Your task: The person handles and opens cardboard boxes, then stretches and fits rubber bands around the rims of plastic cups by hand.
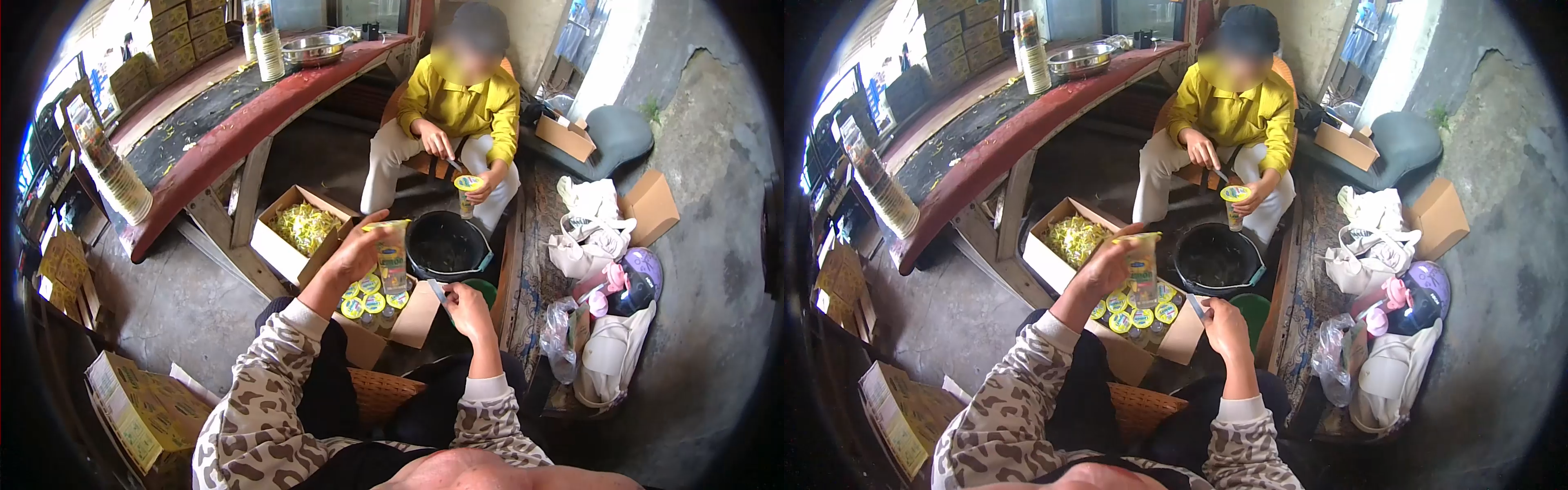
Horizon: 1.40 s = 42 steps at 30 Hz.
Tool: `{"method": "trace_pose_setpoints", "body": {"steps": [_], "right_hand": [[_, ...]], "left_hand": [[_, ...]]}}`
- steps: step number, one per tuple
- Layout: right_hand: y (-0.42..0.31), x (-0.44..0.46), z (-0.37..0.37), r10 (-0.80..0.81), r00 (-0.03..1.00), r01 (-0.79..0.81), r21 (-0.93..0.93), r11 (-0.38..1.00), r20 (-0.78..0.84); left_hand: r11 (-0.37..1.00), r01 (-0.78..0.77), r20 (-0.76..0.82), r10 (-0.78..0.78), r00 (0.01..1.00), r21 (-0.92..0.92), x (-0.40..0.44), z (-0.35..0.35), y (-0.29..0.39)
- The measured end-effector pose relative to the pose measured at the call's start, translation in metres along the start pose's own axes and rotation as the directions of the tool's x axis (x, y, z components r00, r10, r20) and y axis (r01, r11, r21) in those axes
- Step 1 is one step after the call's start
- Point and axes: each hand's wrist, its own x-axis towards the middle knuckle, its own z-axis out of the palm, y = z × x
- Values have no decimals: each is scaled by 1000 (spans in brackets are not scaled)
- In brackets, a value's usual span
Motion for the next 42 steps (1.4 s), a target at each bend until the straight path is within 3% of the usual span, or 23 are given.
{"method": "trace_pose_setpoints", "body": {"steps": [5,8,10,12,14,21,27,30,32,33,42], "right_hand": [[0,5,8,4,1000,-4,21,1000,21],[-3,5,9,43,999,-44,32,999,32],[-8,4,10,63,997,-65,37,997,47],[-12,5,11,22,1000,-21,56,998,-2],[-11,8,14,29,999,-28,39,999,-20],[-15,9,11,-18,997,21,37,999,-79],[-32,6,4,-65,966,87,78,993,-251],[-42,4,-3,-94,937,144,128,981,-337],[-46,3,-5,-211,877,238,8,971,-432],[-50,3,-7,-250,858,266,-29,964,-448],[-61,-4,-8,-365,851,273,-275,922,-378]], "left_hand": [[991,121,99,-114,988,-62,1,-13,0],[995,93,49,-95,994,42,-4,-15,-4],[966,145,22,-153,988,215,-7,-9,-3],[958,177,3,-183,983,225,-6,-8,-6],[960,74,-4,-76,997,269,-4,-2,-3],[960,65,-24,-61,998,271,-2,-7,-4],[939,66,-28,-61,998,338,0,-12,-18],[925,-14,41,-1,999,381,1,-9,-30],[818,-209,167,141,976,535,1,-10,-40],[776,-231,173,159,972,586,1,-7,-43],[701,-213,173,128,977,681,-6,10,-73]]}}
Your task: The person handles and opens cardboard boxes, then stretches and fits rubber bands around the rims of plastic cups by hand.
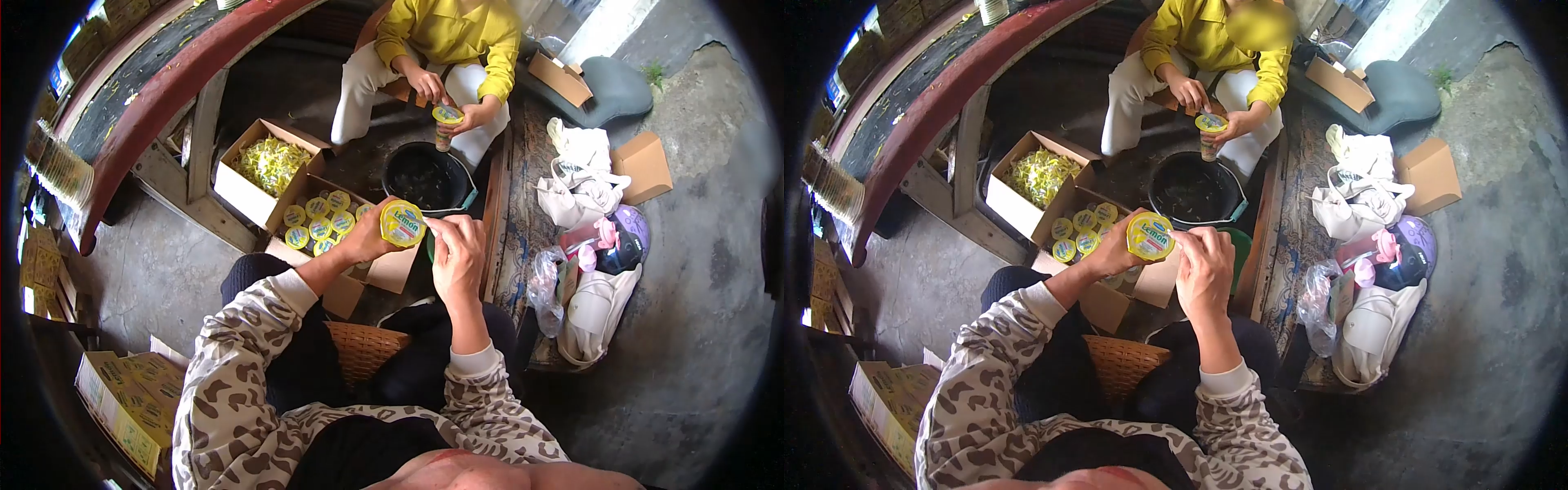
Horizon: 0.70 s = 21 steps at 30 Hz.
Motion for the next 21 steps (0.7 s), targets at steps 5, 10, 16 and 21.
{"method": "trace_pose_setpoints", "body": {"steps": [5,10,16,21], "right_hand": [[-3,-1,2,-26,999,28,-45,999,40],[-3,-4,7,-46,997,49,-67,997,56],[-9,-4,9,-80,996,84,-106,991,43],[-16,-2,5,-99,994,107,-162,981,54]], "left_hand": [[997,-22,13,21,1000,79,-2,3,3],[999,-36,28,35,999,21,-3,6,-5],[999,-36,21,36,999,18,-5,5,-3],[999,-41,58,41,997,0,-5,4,-5]]}}
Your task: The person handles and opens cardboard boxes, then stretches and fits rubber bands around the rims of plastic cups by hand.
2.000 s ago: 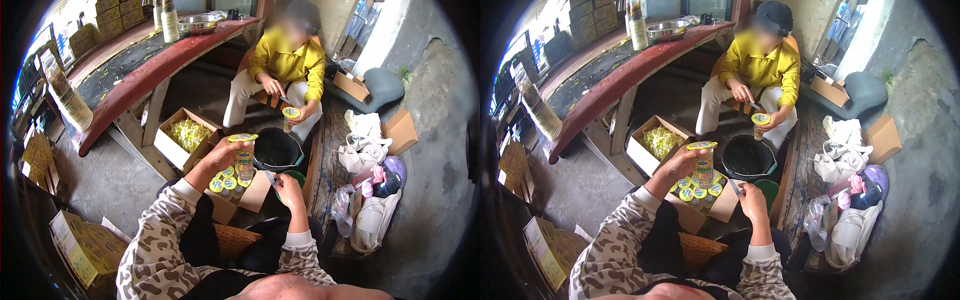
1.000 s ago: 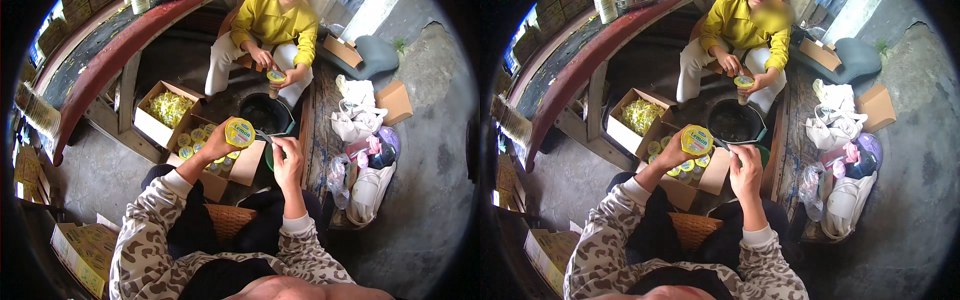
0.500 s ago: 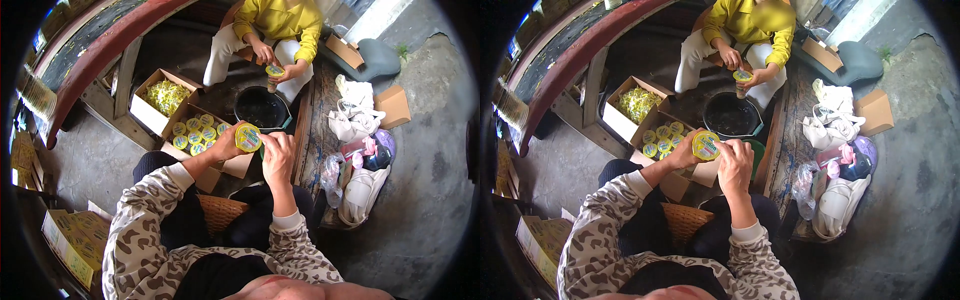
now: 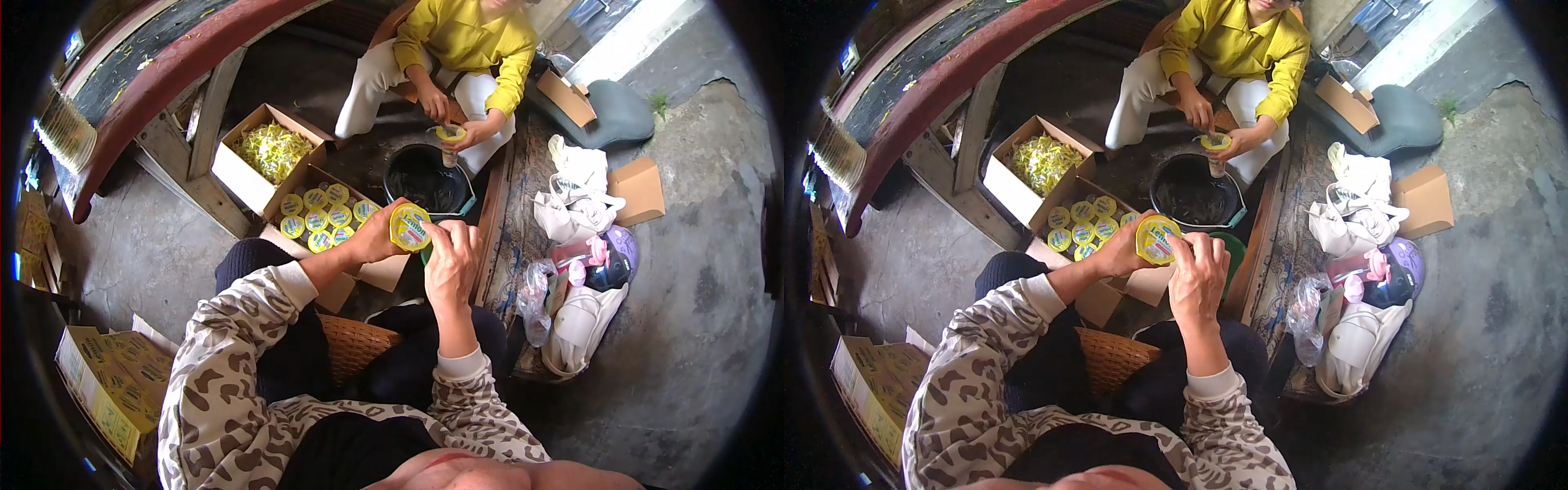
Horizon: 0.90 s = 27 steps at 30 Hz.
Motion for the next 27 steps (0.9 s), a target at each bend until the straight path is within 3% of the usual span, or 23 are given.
{"method": "trace_pose_setpoints", "body": {"steps": [9,11,17,19,27], "right_hand": [[7,3,-12,28,999,-25,-101,995,26],[12,3,-12,42,999,-40,-120,992,16],[19,5,-20,63,998,-65,-109,992,-19],[21,5,-20,18,997,-22,-54,998,-75],[12,6,-20,-147,988,148,7,989,-51]], "left_hand": [[998,-45,-63,42,997,-53,4,0,-3],[992,7,-103,-20,995,-127,3,-2,-1],[989,8,-66,-18,998,-150,6,-10,5],[984,18,-40,-25,999,-180,6,-12,9],[942,164,88,-144,986,-293,4,-16,17]]}}
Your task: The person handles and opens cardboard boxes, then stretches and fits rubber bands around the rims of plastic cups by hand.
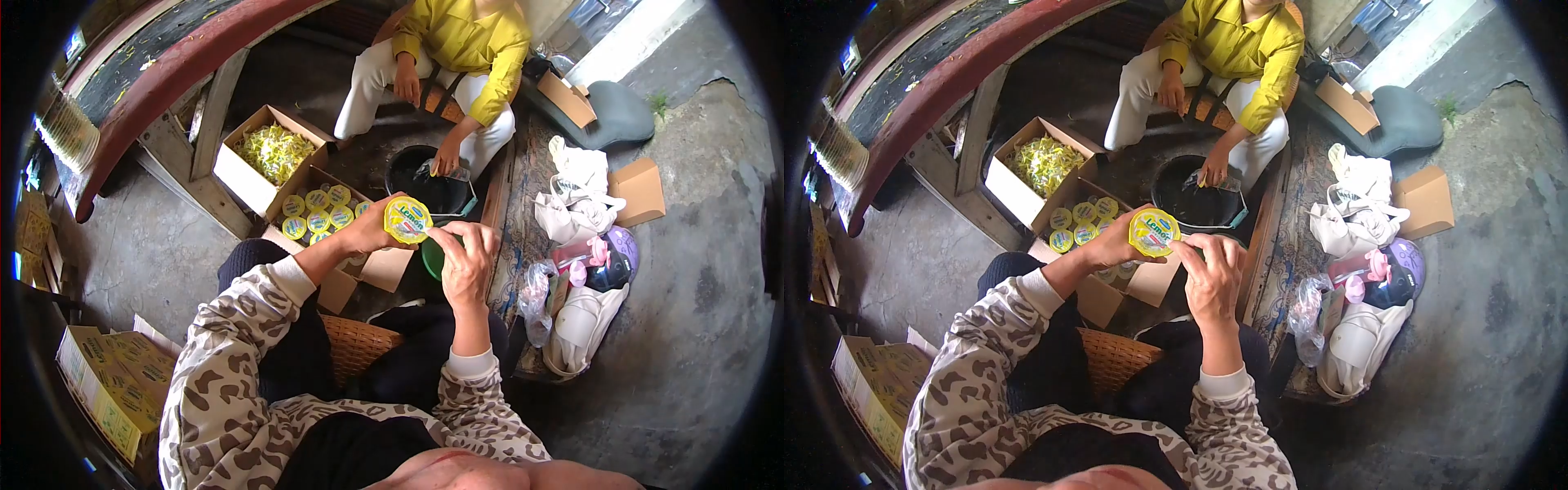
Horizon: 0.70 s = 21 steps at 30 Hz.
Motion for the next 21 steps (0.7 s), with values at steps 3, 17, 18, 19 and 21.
{"method": "trace_pose_setpoints", "body": {"steps": [3,17,18,19,21], "right_hand": [[-2,0,2,-24,1000,24,8,1000,3],[3,0,1,-111,994,112,-62,992,23],[5,-1,2,-109,994,110,-62,992,23],[7,-1,3,-99,995,101,-56,993,26],[8,1,3,-86,996,87,-32,996,22]], "left_hand": [[1000,-16,35,17,999,-5,0,-1,-4],[998,-53,118,50,992,17,-4,-3,-7],[999,-43,128,41,991,14,-5,-3,-6],[999,-40,130,38,991,14,-5,-2,-5],[993,51,157,-33,987,-108,-5,-2,-1]]}}
